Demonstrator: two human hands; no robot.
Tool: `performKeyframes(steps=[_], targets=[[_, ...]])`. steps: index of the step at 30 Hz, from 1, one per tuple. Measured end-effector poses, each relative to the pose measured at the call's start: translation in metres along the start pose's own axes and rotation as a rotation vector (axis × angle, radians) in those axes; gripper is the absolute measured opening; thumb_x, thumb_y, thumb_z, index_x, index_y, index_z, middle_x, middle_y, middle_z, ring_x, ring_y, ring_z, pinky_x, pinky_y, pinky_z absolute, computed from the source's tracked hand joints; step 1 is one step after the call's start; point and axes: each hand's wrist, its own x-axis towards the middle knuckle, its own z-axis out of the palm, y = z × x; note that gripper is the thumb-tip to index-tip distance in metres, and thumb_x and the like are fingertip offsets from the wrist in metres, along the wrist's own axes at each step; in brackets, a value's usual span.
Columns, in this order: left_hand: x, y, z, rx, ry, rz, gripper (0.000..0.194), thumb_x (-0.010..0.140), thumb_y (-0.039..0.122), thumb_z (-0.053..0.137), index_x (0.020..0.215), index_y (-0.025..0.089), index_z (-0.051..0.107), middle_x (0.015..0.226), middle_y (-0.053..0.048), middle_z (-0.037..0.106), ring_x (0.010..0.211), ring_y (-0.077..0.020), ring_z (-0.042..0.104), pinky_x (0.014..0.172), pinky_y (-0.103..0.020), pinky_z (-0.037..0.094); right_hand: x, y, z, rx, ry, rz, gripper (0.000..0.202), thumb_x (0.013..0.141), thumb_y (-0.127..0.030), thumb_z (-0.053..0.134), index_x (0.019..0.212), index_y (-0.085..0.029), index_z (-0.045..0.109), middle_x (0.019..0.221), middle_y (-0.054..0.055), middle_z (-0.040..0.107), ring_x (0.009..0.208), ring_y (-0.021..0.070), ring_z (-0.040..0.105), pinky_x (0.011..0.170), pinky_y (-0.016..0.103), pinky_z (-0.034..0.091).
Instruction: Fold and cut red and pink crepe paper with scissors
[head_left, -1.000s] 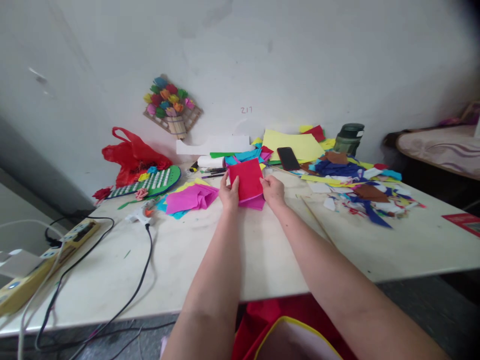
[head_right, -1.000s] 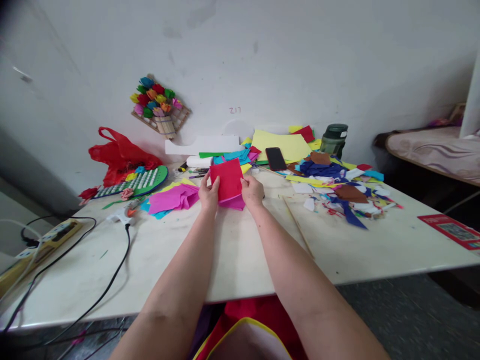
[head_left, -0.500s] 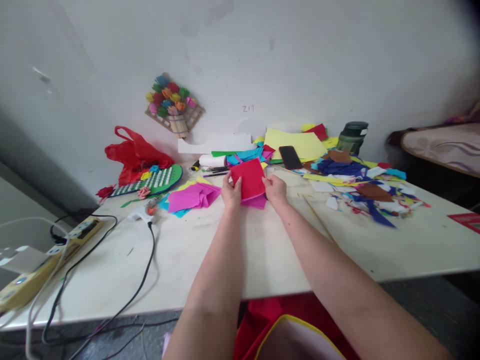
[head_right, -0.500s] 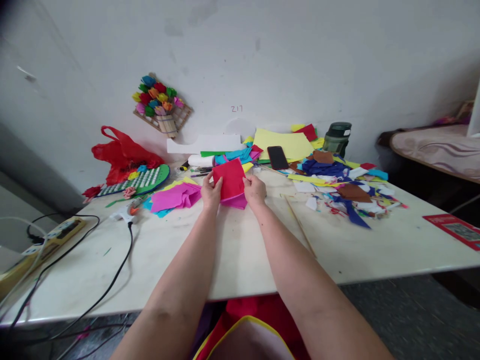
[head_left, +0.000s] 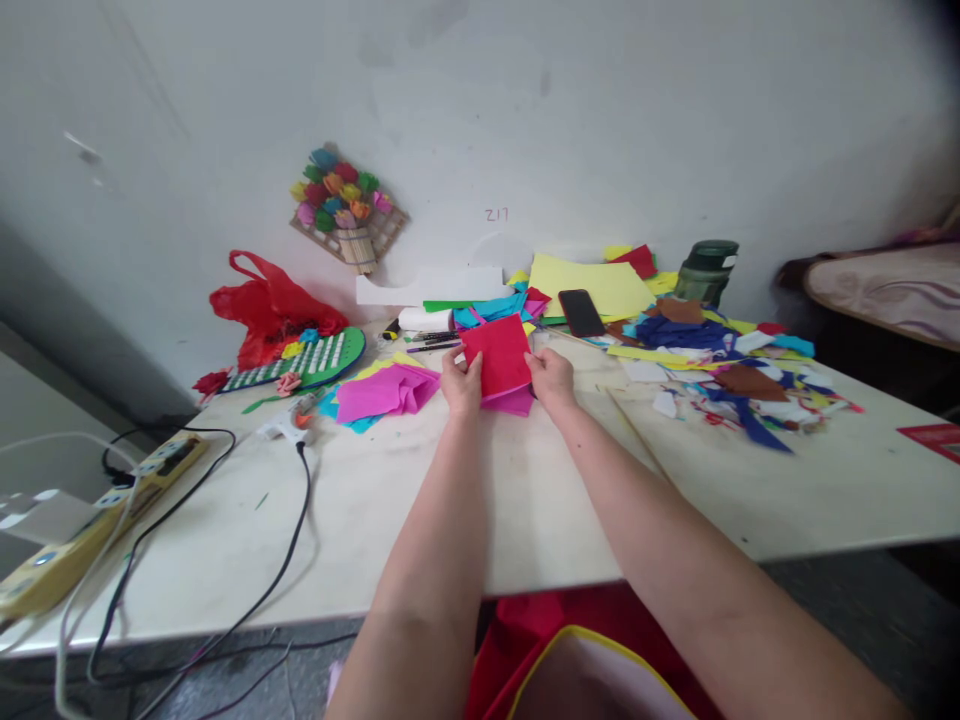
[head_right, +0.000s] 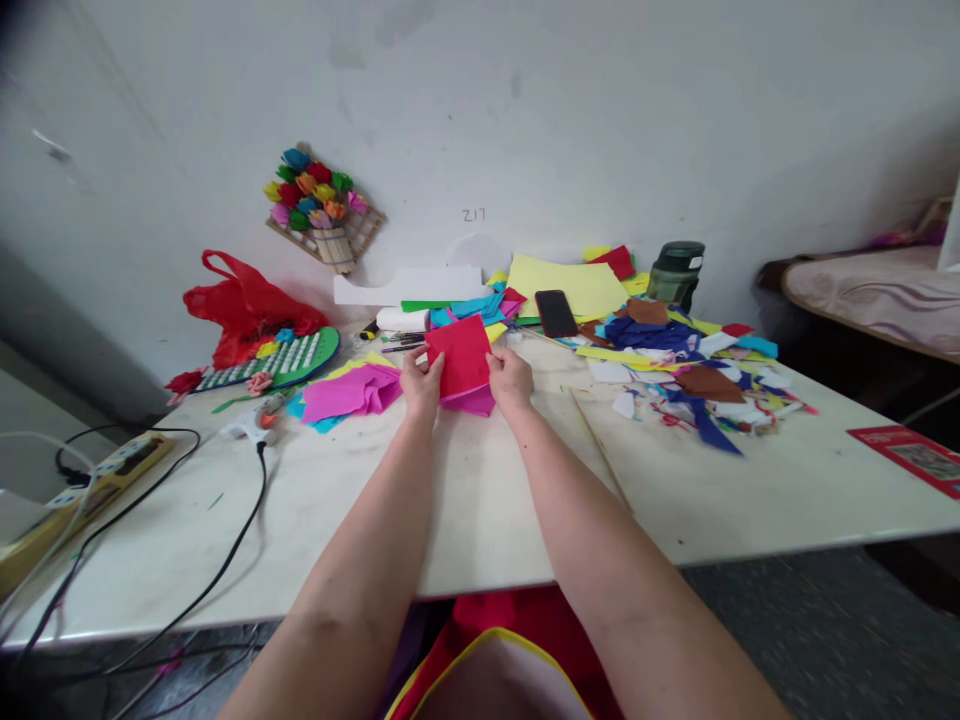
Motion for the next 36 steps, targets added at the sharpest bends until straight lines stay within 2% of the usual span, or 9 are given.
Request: performKeyframes(steps=[7,13,19,23,26,31,34,36], targets=[[0.000,0.002,-0.001,0.076,0.049,0.014,0.048,0.066,0.036,0.064,0.108,0.018,0.047,0.063,0.000,0.061,0.059,-0.0159,0.060,0.056,-0.025,0.045,0.000,0.001,0.001,-0.008,0.007,-0.019,0.027,0.073,-0.041,0.048,0.067,-0.019,0.062,0.062,0.003,0.059,0.061,0.0171,0.051,0.062,0.028,0.038],[-0.001,0.001,-0.002,0.071,0.015,0.052,0.047,0.069,0.037,0.062,0.111,0.020,0.048,0.062,0.001,0.060,0.060,-0.0155,0.060,0.058,-0.025,0.045,0.000,0.002,0.001,0.015,0.006,-0.028,0.026,0.073,-0.041,0.048,0.067,-0.019,0.061,0.062,0.003,0.059,0.062,0.0173,0.051,0.062,0.028,0.038],[0.002,0.000,-0.002,0.019,0.041,0.024,0.038,0.068,0.037,0.062,0.101,0.019,0.054,0.059,0.001,0.058,0.060,-0.0148,0.058,0.058,-0.025,0.044,0.000,0.004,0.002,0.031,0.001,-0.016,0.028,0.072,-0.042,0.048,0.066,-0.019,0.060,0.061,0.002,0.058,0.062,0.0177,0.052,0.063,0.029,0.038],[-0.001,0.006,0.000,-0.120,-0.031,-0.034,0.025,0.064,0.037,0.064,0.078,0.017,0.056,0.061,0.000,0.059,0.062,-0.0140,0.058,0.059,-0.024,0.044,0.003,0.008,0.005,0.155,-0.030,0.025,0.028,0.069,-0.044,0.051,0.066,-0.019,0.060,0.059,0.001,0.058,0.062,0.0176,0.053,0.061,0.029,0.040],[-0.008,0.014,0.001,-0.273,-0.138,-0.088,0.026,0.062,0.038,0.066,0.070,0.017,0.053,0.056,0.002,0.057,0.055,-0.0118,0.055,0.056,-0.024,0.044,0.006,0.011,0.008,0.348,-0.095,0.120,0.029,0.063,-0.047,0.057,0.069,-0.018,0.060,0.060,0.000,0.060,0.062,0.0176,0.055,0.059,0.029,0.043],[-0.013,0.017,0.001,-0.394,-0.245,-0.157,0.032,0.057,0.038,0.070,0.069,0.016,0.050,0.056,0.003,0.057,0.053,-0.0113,0.055,0.058,-0.026,0.046,0.008,0.016,0.014,0.640,-0.181,0.242,0.033,0.060,-0.043,0.062,0.081,-0.017,0.062,0.065,0.001,0.064,0.063,0.0177,0.059,0.059,0.030,0.047],[-0.012,0.016,0.000,-0.375,-0.242,-0.165,0.033,0.057,0.039,0.070,0.072,0.016,0.051,0.059,0.001,0.059,0.055,-0.0125,0.057,0.060,-0.029,0.048,0.007,0.016,0.015,0.667,-0.184,0.240,0.034,0.060,-0.040,0.062,0.083,-0.015,0.063,0.066,0.001,0.065,0.064,0.0180,0.060,0.059,0.030,0.047],[-0.012,0.016,0.000,-0.355,-0.231,-0.158,0.036,0.059,0.038,0.069,0.081,0.015,0.053,0.062,0.000,0.060,0.058,-0.0136,0.059,0.062,-0.030,0.048,0.007,0.015,0.015,0.627,-0.175,0.226,0.033,0.061,-0.040,0.061,0.082,-0.015,0.063,0.066,0.002,0.064,0.064,0.0181,0.060,0.058,0.030,0.047]])
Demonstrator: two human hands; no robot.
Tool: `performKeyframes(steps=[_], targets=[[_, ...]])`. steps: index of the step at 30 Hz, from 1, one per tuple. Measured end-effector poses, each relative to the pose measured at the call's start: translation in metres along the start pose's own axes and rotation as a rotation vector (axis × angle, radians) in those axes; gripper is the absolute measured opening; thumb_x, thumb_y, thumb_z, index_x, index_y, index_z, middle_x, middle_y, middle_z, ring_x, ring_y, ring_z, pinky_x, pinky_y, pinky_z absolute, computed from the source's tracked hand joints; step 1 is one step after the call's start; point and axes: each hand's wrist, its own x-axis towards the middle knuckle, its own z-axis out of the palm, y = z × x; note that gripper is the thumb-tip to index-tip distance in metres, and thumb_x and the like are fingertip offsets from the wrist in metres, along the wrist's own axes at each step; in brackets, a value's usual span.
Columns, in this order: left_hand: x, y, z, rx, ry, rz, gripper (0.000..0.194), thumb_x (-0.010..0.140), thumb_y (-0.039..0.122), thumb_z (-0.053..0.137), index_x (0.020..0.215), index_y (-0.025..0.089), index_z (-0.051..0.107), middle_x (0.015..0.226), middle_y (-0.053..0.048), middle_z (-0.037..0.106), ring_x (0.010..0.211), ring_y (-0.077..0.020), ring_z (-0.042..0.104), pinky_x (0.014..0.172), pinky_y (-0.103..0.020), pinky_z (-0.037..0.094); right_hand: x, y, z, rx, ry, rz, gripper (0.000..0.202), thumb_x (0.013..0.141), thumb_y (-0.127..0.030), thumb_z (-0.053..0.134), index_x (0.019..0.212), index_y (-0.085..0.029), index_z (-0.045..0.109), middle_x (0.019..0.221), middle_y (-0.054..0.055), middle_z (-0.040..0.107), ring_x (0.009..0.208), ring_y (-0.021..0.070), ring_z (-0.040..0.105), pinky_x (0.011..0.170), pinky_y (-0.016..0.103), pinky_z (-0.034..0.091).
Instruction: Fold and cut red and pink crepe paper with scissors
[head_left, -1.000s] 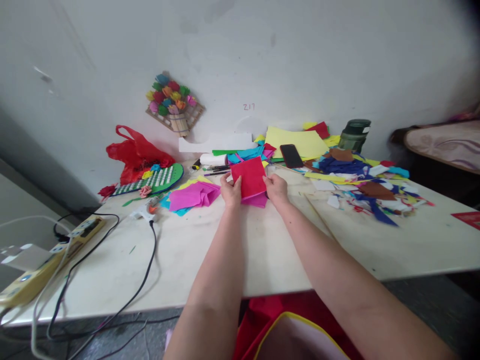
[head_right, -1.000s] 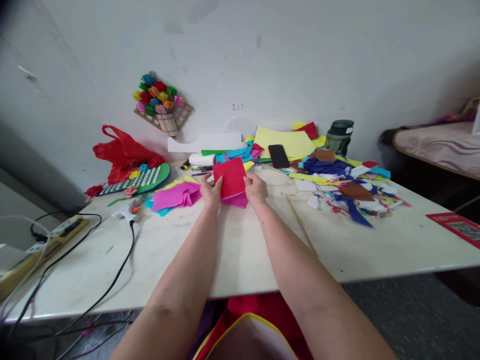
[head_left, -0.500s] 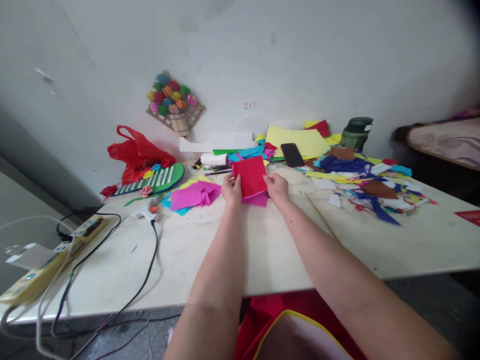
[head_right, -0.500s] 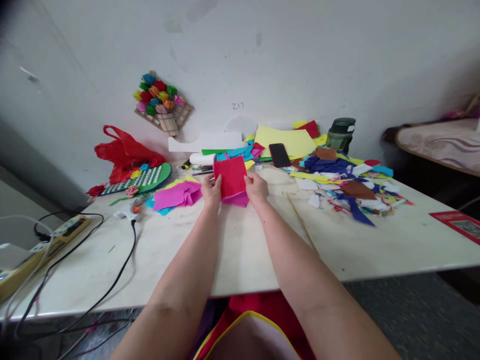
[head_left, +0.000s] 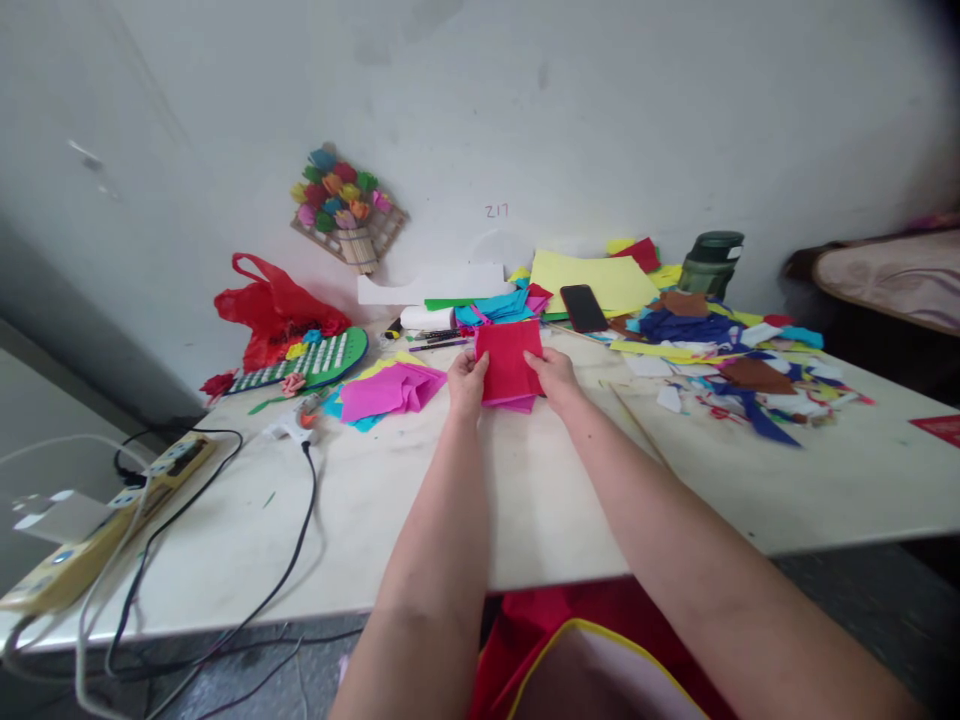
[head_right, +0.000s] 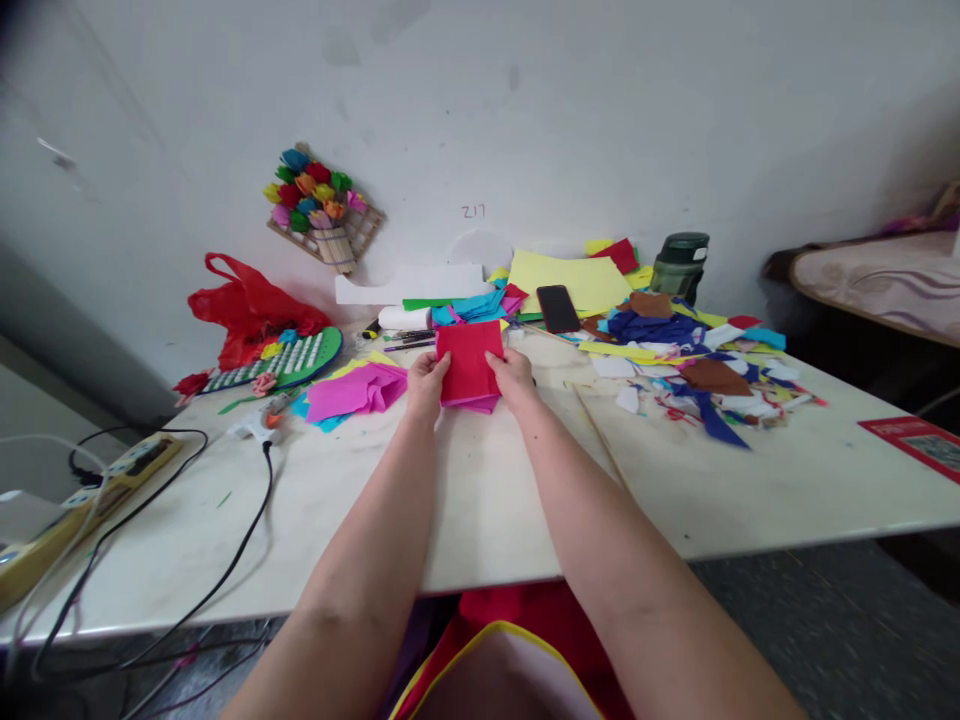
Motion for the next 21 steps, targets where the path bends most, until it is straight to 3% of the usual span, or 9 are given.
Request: performKeyframes(steps=[4,7,14,21], targets=[[-0.002,0.005,0.001,0.048,-0.004,0.055,0.060,0.064,0.034,0.066,0.118,0.019,0.045,0.063,0.001,0.060,0.061,-0.0142,0.061,0.064,-0.029,0.049,0.000,-0.001,-0.001,-0.121,0.040,-0.044,0.034,0.062,-0.042,0.059,0.081,-0.014,0.063,0.066,0.002,0.064,0.064,0.0182,0.060,0.059,0.030,0.047],[-0.005,0.008,0.002,0.083,-0.041,0.098,0.067,0.067,0.031,0.063,0.129,0.021,0.039,0.060,0.002,0.058,0.058,-0.0131,0.059,0.061,-0.027,0.050,0.001,0.000,-0.003,-0.150,0.043,-0.061,0.035,0.063,-0.043,0.058,0.081,-0.014,0.063,0.067,0.003,0.064,0.064,0.0182,0.059,0.059,0.030,0.047],[-0.003,0.006,0.001,0.086,-0.055,0.111,0.063,0.068,0.029,0.062,0.127,0.021,0.044,0.061,0.002,0.057,0.058,-0.0122,0.058,0.060,-0.026,0.050,0.002,0.001,-0.003,-0.139,0.033,-0.066,0.035,0.063,-0.043,0.058,0.082,-0.014,0.063,0.067,0.003,0.065,0.064,0.0179,0.059,0.060,0.031,0.046],[0.005,-0.004,-0.003,0.061,-0.029,0.121,0.050,0.063,0.032,0.066,0.109,0.016,0.056,0.067,-0.001,0.062,0.066,-0.0149,0.061,0.066,-0.030,0.050,0.001,0.001,-0.003,-0.107,0.045,-0.051,0.031,0.062,-0.043,0.059,0.077,-0.015,0.062,0.064,0.002,0.063,0.062,0.0175,0.058,0.059,0.030,0.046]])
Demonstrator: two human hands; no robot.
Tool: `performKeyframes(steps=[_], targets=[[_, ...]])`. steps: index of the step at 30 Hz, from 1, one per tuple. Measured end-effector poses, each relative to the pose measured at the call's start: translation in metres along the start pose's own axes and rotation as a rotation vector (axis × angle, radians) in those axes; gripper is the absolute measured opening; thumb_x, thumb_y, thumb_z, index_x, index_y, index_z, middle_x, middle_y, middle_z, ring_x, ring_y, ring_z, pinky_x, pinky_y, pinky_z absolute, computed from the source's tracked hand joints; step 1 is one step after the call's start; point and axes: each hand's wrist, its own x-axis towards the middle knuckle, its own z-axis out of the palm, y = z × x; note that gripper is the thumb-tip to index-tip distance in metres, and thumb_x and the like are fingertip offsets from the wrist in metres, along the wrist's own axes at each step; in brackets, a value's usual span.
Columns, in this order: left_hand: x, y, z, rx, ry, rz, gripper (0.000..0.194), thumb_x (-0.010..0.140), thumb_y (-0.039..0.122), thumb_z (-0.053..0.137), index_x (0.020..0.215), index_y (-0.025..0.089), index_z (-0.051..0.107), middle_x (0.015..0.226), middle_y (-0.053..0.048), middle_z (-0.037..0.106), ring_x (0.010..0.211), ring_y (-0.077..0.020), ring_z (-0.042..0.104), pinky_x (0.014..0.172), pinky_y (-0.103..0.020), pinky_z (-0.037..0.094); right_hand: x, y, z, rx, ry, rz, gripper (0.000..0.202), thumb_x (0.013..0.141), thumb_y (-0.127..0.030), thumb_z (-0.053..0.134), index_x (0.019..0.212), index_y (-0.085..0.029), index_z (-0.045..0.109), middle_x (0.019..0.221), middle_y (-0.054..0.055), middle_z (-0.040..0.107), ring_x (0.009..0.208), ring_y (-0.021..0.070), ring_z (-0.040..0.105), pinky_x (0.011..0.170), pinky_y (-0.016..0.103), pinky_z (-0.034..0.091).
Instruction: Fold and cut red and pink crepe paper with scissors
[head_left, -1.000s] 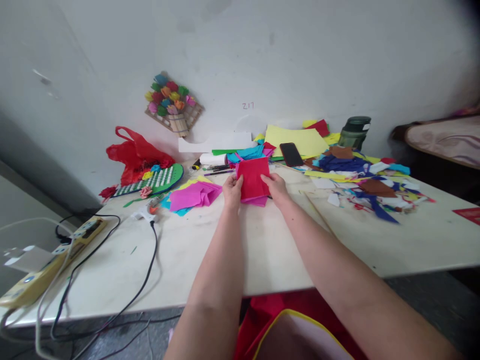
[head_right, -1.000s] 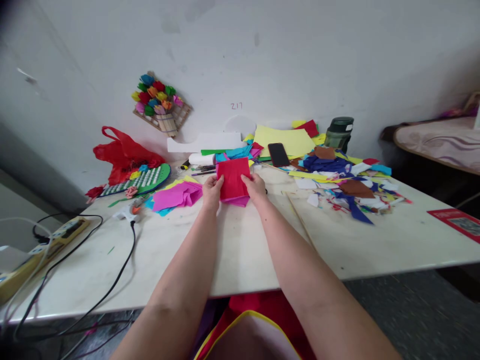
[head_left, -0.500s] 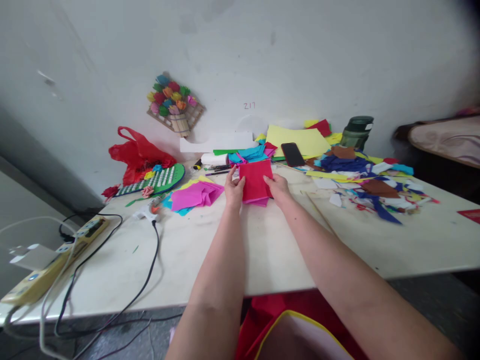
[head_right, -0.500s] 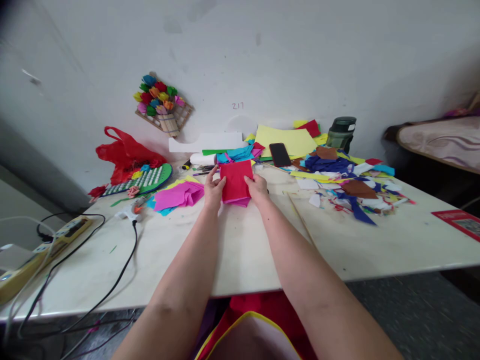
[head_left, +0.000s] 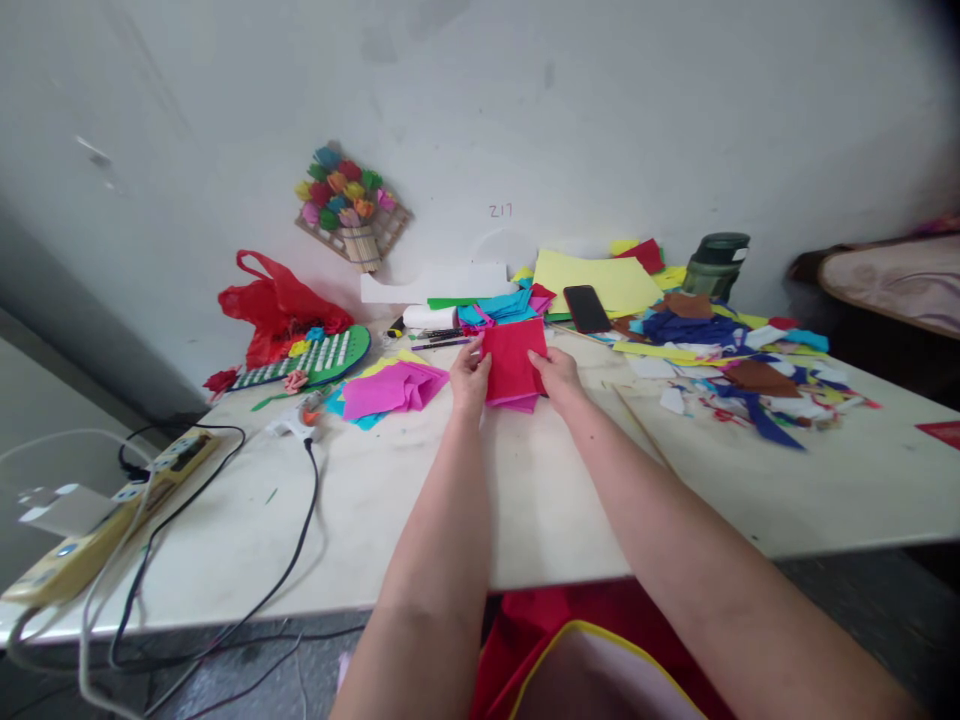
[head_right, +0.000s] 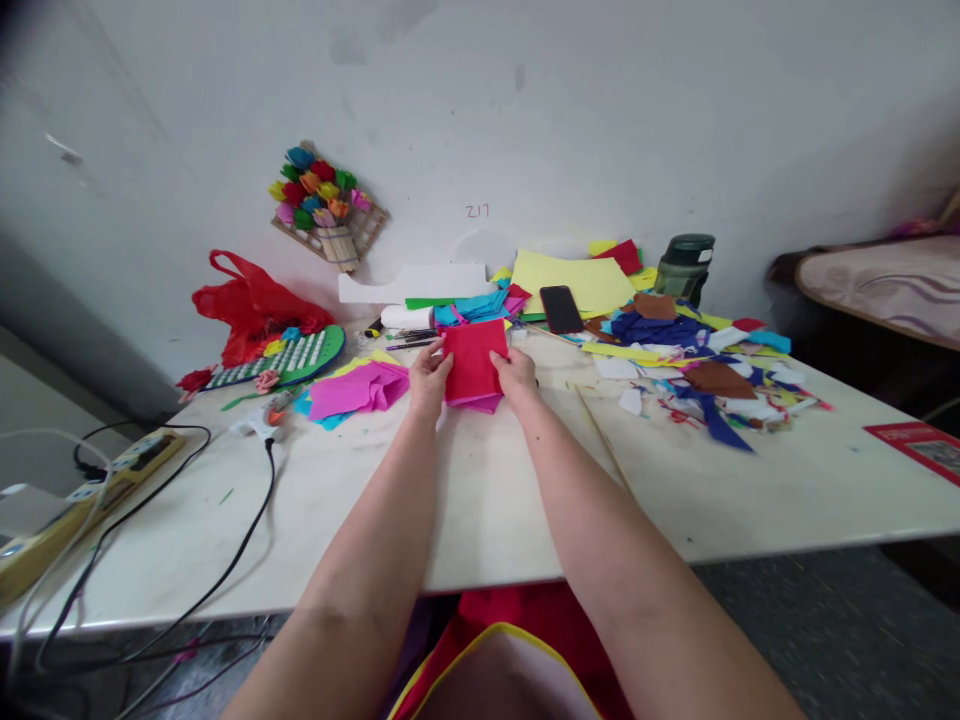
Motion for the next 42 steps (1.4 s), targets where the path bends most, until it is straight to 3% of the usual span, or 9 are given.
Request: performKeyframes(steps=[6,9,17,24,27,34,38,42], targets=[[0.001,0.000,0.002,-0.020,0.039,-0.055,0.038,0.056,0.037,0.071,0.084,0.015,0.057,0.074,-0.004,0.065,0.069,-0.0159,0.062,0.069,-0.032,0.050,0.001,0.002,0.000,-0.004,0.005,-0.004,0.032,0.062,-0.045,0.060,0.076,-0.016,0.061,0.063,0.001,0.062,0.061,0.0172,0.058,0.059,0.030,0.046],[-0.002,0.001,0.002,0.010,0.000,-0.102,0.036,0.055,0.040,0.071,0.075,0.015,0.056,0.071,-0.004,0.064,0.068,-0.0156,0.061,0.069,-0.032,0.050,0.000,0.000,0.000,0.001,0.001,-0.006,0.032,0.063,-0.045,0.059,0.075,-0.016,0.061,0.064,0.001,0.062,0.061,0.0170,0.058,0.059,0.030,0.046],[-0.002,-0.007,-0.002,0.042,-0.149,-0.212,0.038,0.055,0.041,0.072,0.078,0.013,0.062,0.070,-0.005,0.064,0.065,-0.0163,0.060,0.067,-0.032,0.049,0.002,0.002,0.001,0.005,0.010,-0.009,0.034,0.063,-0.046,0.058,0.079,-0.016,0.061,0.066,0.002,0.063,0.060,0.0166,0.057,0.057,0.029,0.047],[0.003,-0.012,-0.004,0.128,-0.066,-0.204,0.024,0.059,0.034,0.068,0.071,0.014,0.063,0.064,-0.002,0.062,0.067,-0.0166,0.060,0.065,-0.030,0.048,-0.006,-0.013,0.000,0.006,0.049,0.083,0.048,0.065,-0.041,0.053,0.109,-0.020,0.056,0.068,-0.001,0.058,0.045,0.0102,0.048,0.041,0.023,0.041],[0.006,-0.014,-0.005,0.157,-0.043,-0.189,0.018,0.059,0.027,0.066,0.074,0.016,0.063,0.066,-0.001,0.063,0.069,-0.0164,0.060,0.067,-0.030,0.048,-0.010,-0.018,-0.001,-0.008,0.052,0.065,0.048,0.066,-0.037,0.051,0.111,-0.020,0.055,0.065,-0.002,0.055,0.042,0.0082,0.043,0.039,0.022,0.040],[0.007,-0.015,-0.006,0.135,-0.054,-0.155,0.016,0.059,0.019,0.055,0.073,0.015,0.062,0.066,-0.001,0.062,0.064,-0.0145,0.058,0.065,-0.027,0.046,-0.006,-0.015,-0.001,0.031,0.075,0.078,0.040,0.067,-0.035,0.049,0.102,-0.019,0.060,0.066,0.000,0.056,0.045,0.0111,0.048,0.041,0.025,0.041],[0.005,-0.012,-0.006,0.108,-0.044,-0.188,0.017,0.058,0.018,0.054,0.072,0.015,0.063,0.065,-0.001,0.062,0.061,-0.0136,0.057,0.062,-0.026,0.045,0.000,-0.006,-0.001,0.038,0.087,-0.017,0.033,0.062,-0.040,0.056,0.084,-0.016,0.062,0.060,-0.001,0.056,0.053,0.0136,0.052,0.051,0.026,0.044],[0.003,-0.009,-0.005,0.115,-0.022,-0.199,0.017,0.058,0.018,0.053,0.072,0.014,0.063,0.062,-0.001,0.061,0.059,-0.0135,0.056,0.061,-0.026,0.045,-0.001,-0.002,0.000,-0.014,0.035,-0.047,0.027,0.061,-0.044,0.059,0.062,-0.017,0.056,0.048,-0.005,0.047,0.048,0.0120,0.046,0.048,0.024,0.039]])
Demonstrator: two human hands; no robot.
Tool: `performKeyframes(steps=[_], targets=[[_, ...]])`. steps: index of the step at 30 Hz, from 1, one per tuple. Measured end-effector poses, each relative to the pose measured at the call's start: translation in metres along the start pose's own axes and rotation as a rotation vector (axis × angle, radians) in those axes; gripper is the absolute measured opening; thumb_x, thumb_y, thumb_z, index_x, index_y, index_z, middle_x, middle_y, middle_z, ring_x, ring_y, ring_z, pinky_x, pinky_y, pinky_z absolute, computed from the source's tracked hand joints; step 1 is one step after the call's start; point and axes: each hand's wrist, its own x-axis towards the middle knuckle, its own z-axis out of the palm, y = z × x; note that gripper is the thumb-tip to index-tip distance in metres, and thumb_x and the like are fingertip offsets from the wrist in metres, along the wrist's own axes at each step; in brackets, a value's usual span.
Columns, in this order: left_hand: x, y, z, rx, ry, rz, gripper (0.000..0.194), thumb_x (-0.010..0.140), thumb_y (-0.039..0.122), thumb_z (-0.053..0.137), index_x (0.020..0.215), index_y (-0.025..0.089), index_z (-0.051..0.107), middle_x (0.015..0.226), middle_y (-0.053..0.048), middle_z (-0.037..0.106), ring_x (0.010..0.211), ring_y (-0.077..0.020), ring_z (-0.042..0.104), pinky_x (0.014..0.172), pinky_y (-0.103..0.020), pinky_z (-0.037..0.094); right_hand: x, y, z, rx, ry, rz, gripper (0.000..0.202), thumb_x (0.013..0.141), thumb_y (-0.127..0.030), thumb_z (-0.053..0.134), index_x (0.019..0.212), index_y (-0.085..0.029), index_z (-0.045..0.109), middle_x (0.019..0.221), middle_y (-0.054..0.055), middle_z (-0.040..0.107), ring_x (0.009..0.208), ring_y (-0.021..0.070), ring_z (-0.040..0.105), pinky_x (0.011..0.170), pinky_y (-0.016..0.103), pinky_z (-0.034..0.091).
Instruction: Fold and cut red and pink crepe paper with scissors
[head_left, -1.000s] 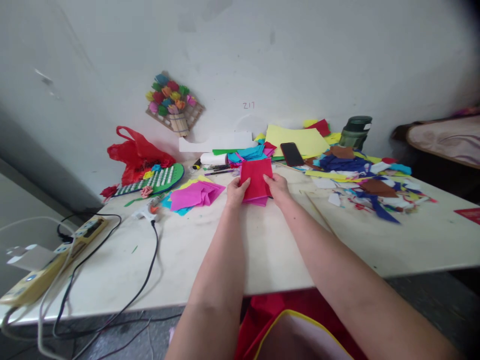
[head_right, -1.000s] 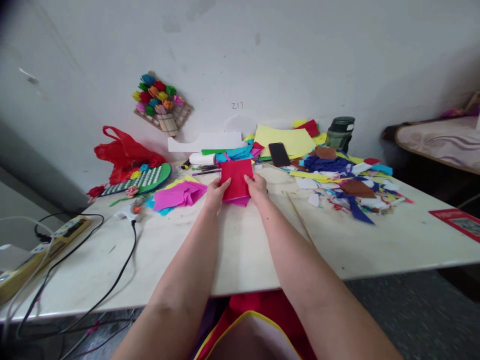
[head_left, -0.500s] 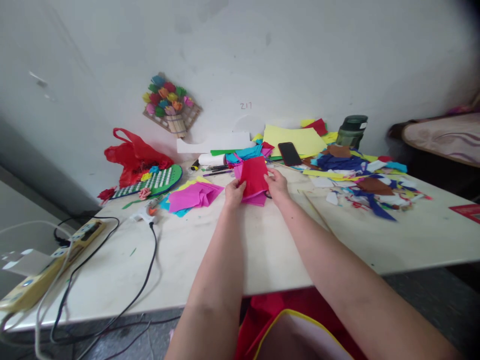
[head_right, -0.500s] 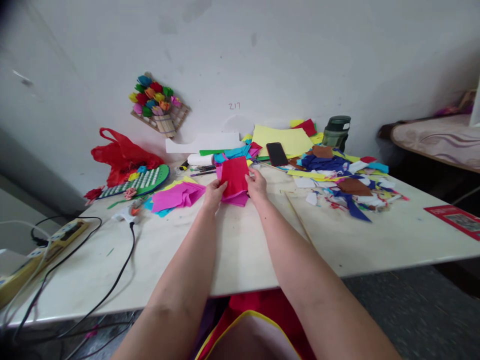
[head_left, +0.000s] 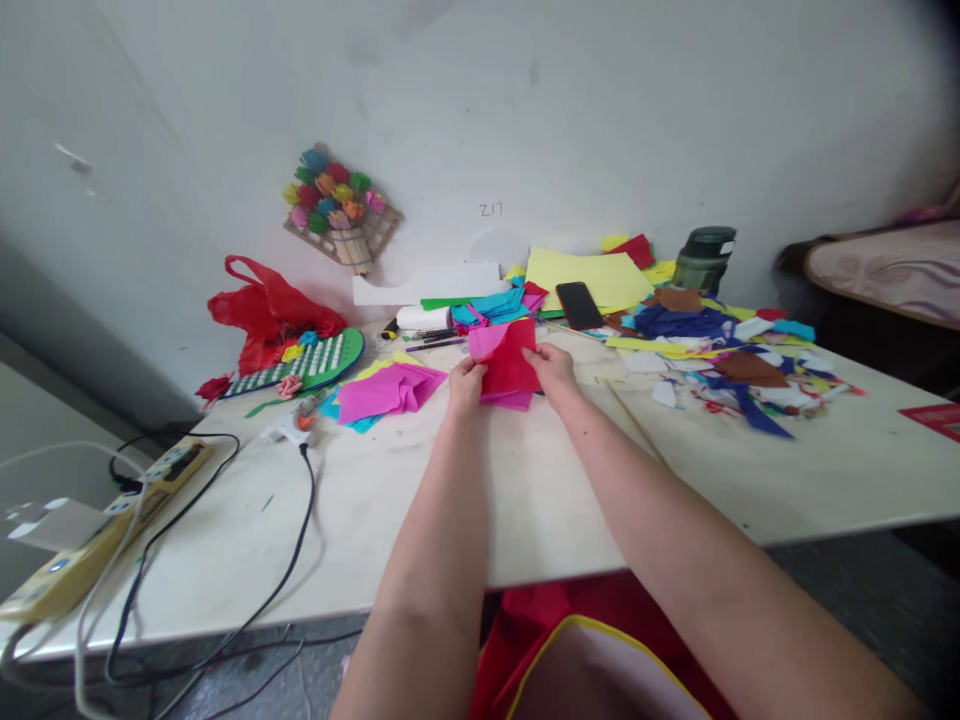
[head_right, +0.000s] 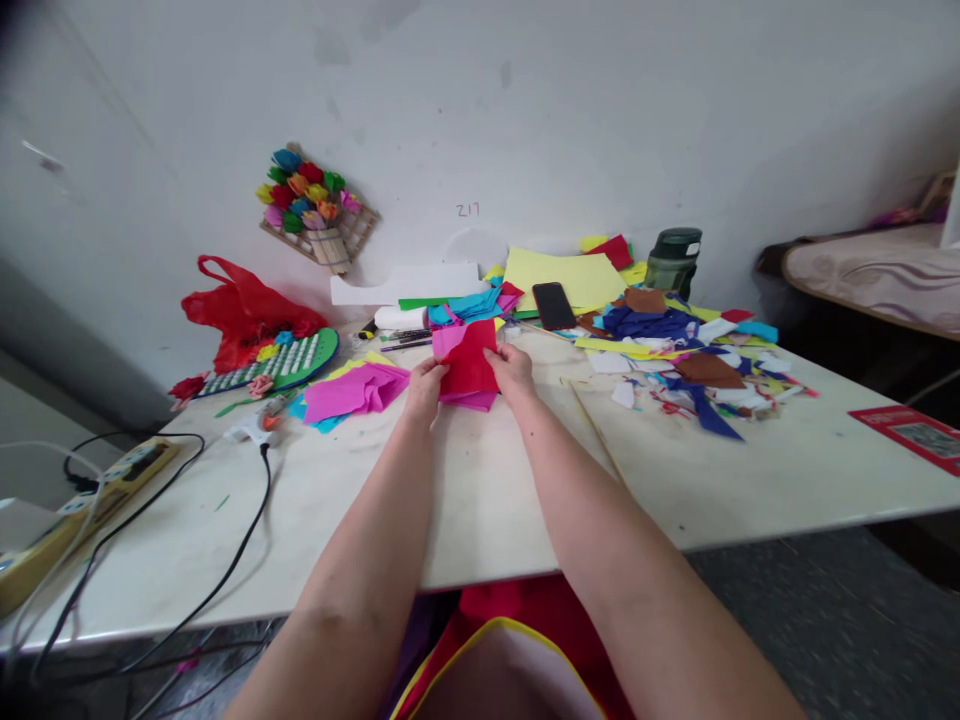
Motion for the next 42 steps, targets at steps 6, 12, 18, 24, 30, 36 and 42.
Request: performKeyframes(steps=[6,12,18,24,30,36,42], targets=[[-0.001,0.014,0.001,0.152,0.163,0.081,0.032,0.064,0.019,0.051,0.093,0.013,0.064,0.087,-0.006,0.066,0.086,-0.0193,0.059,0.078,-0.030,0.045,-0.005,-0.003,0.000,0.000,-0.049,0.043,0.030,0.061,-0.042,0.061,0.052,-0.019,0.043,0.041,-0.008,0.035,0.042,0.0092,0.036,0.043,0.023,0.030],[-0.007,0.033,-0.004,0.483,0.373,0.168,0.042,0.067,0.006,0.048,0.107,0.013,0.060,0.109,-0.009,0.061,0.103,-0.0192,0.054,0.092,-0.028,0.038,-0.007,-0.008,-0.002,-0.007,0.015,0.095,0.028,0.060,-0.042,0.062,0.055,-0.020,0.045,0.042,-0.007,0.036,0.042,0.0093,0.035,0.042,0.023,0.028],[0.001,0.041,-0.016,0.571,0.441,-0.005,0.051,0.061,0.001,0.049,0.110,0.010,0.058,0.105,-0.013,0.062,0.100,-0.0226,0.056,0.088,-0.029,0.041,-0.007,-0.005,-0.001,0.028,0.002,0.080,0.023,0.063,-0.039,0.060,0.059,-0.020,0.049,0.047,-0.005,0.046,0.049,0.0129,0.046,0.047,0.025,0.036],[0.015,0.049,-0.055,0.700,0.535,0.101,0.054,0.061,0.002,0.049,0.114,0.011,0.054,0.112,-0.012,0.059,0.106,-0.0227,0.053,0.091,-0.030,0.038,-0.004,0.000,0.001,0.078,0.002,0.086,0.015,0.063,-0.034,0.059,0.066,-0.020,0.055,0.054,-0.003,0.054,0.057,0.0159,0.053,0.051,0.027,0.042],[0.022,0.049,-0.101,0.772,0.592,0.149,0.056,0.063,0.003,0.048,0.118,0.014,0.051,0.116,-0.011,0.055,0.110,-0.0222,0.048,0.091,-0.032,0.038,-0.004,-0.001,0.002,0.084,-0.001,0.092,0.015,0.064,-0.034,0.059,0.069,-0.020,0.057,0.055,-0.002,0.056,0.060,0.0175,0.056,0.051,0.027,0.043],[0.013,0.054,-0.113,0.880,0.617,0.152,0.046,0.064,0.002,0.049,0.109,0.007,0.057,0.117,-0.018,0.051,0.109,-0.0292,0.049,0.096,-0.039,0.033,-0.007,-0.003,0.002,0.083,-0.002,0.100,0.013,0.062,-0.033,0.059,0.065,-0.020,0.055,0.056,-0.002,0.056,0.059,0.0170,0.056,0.051,0.027,0.043],[0.002,0.051,-0.103,0.996,0.833,0.141,0.049,0.062,0.008,0.058,0.111,0.009,0.055,0.143,-0.016,0.018,0.130,-0.0375,0.013,0.103,-0.050,0.017,-0.009,-0.005,0.003,0.125,-0.031,0.110,0.013,0.061,-0.033,0.060,0.065,-0.020,0.056,0.057,-0.002,0.058,0.060,0.0171,0.057,0.053,0.028,0.044]])
